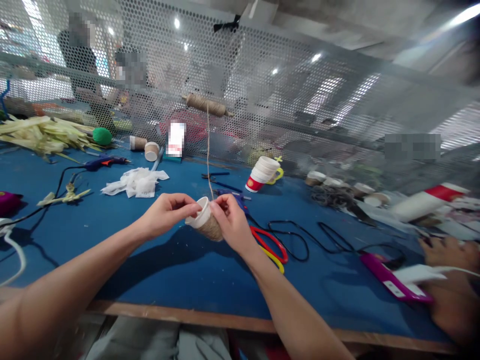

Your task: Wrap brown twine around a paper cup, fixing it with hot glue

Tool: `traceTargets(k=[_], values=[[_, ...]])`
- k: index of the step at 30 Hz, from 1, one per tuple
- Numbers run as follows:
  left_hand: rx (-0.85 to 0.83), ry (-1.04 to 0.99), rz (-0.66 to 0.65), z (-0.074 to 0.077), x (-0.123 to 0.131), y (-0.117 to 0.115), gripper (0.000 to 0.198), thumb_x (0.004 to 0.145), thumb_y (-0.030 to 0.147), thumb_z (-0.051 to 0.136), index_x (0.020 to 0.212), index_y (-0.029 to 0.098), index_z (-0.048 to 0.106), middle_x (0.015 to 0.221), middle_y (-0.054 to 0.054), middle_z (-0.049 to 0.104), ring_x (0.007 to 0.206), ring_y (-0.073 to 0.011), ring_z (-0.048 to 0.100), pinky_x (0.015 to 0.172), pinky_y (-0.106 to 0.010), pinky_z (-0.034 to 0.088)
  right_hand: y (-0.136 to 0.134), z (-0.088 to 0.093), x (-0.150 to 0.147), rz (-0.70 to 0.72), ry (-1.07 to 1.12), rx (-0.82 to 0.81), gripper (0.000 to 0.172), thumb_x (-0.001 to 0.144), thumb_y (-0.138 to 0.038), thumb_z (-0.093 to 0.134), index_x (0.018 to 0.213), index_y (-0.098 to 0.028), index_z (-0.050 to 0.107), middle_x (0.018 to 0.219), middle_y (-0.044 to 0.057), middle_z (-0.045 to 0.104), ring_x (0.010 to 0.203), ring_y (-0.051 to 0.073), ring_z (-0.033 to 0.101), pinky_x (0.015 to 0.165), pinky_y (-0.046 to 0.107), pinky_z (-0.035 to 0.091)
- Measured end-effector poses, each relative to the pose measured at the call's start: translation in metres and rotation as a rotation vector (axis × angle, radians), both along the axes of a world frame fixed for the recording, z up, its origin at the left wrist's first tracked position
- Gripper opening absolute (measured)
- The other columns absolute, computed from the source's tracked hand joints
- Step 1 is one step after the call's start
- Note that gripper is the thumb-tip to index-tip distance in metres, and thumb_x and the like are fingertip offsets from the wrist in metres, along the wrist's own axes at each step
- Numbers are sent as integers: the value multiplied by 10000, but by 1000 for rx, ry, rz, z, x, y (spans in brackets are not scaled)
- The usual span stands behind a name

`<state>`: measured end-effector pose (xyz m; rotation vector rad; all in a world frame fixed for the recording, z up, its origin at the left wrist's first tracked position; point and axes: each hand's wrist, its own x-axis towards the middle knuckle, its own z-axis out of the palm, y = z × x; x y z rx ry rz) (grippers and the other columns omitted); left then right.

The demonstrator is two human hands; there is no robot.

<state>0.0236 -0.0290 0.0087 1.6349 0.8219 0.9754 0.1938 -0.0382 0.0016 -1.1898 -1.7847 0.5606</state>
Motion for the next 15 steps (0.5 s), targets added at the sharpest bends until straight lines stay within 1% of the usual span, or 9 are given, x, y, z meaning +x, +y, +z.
traceTargets(k=[2, 5, 7, 10, 12, 13, 15], values=[[68, 40, 18, 2, 1, -4, 203, 693, 304, 553, 710, 102, 572, 652, -7, 551, 604, -82, 449, 591, -207, 359, 1, 1, 0, 15, 64, -64, 192, 797, -381, 410, 759, -192, 405, 642, -21, 452, 571, 105, 445, 536, 240, 382], [162, 108, 92, 4, 4, -10, 168, 685, 273, 561, 659, 107, 550, 618, 5, 529, 589, -78, 424, 582, -205, 349, 1, 1, -1, 27, 73, -71, 190, 783, -378, 437, 758, -190, 416, 661, -19, 463, 586, 105, 442, 555, 244, 377], [212, 140, 105, 4, 5, -13, 150, 695, 249, 545, 637, 111, 537, 605, 10, 517, 583, -76, 419, 574, -202, 346, 1, 1, -1, 48, 73, -65, 186, 776, -374, 452, 772, -190, 423, 681, -14, 477, 603, 108, 449, 570, 247, 376], [294, 150, 86, 4, 3, -14, 136, 710, 224, 527, 629, 115, 533, 614, 9, 510, 594, -77, 428, 579, -201, 351, 1, 0, 0, 73, 107, -75, 189, 759, -371, 480, 783, -189, 436, 696, -12, 490, 608, 107, 448, 574, 245, 368], [331, 121, 57, 5, 0, -11, 158, 729, 236, 515, 629, 116, 538, 619, 4, 509, 600, -80, 436, 581, -202, 358, 2, 1, 0, 79, 177, -143, 188, 745, -370, 497, 770, -190, 446, 677, -24, 481, 589, 99, 429, 561, 237, 354], [330, 96, 38, 5, -2, -8, 179, 742, 251, 505, 632, 115, 543, 627, -1, 516, 605, -82, 446, 584, -204, 365, 3, 2, 0, 80, 235, -206, 187, 740, -369, 501, 758, -190, 452, 660, -32, 470, 576, 95, 417, 550, 232, 345], [286, 34, 92, 4, -5, -1, 199, 763, 282, 486, 687, 112, 558, 662, -19, 550, 625, -91, 475, 587, -209, 384, 4, 3, 0, 91, 377, -356, 181, 735, -363, 501, 734, -186, 466, 636, -41, 451, 568, 89, 403, 539, 224, 333]])
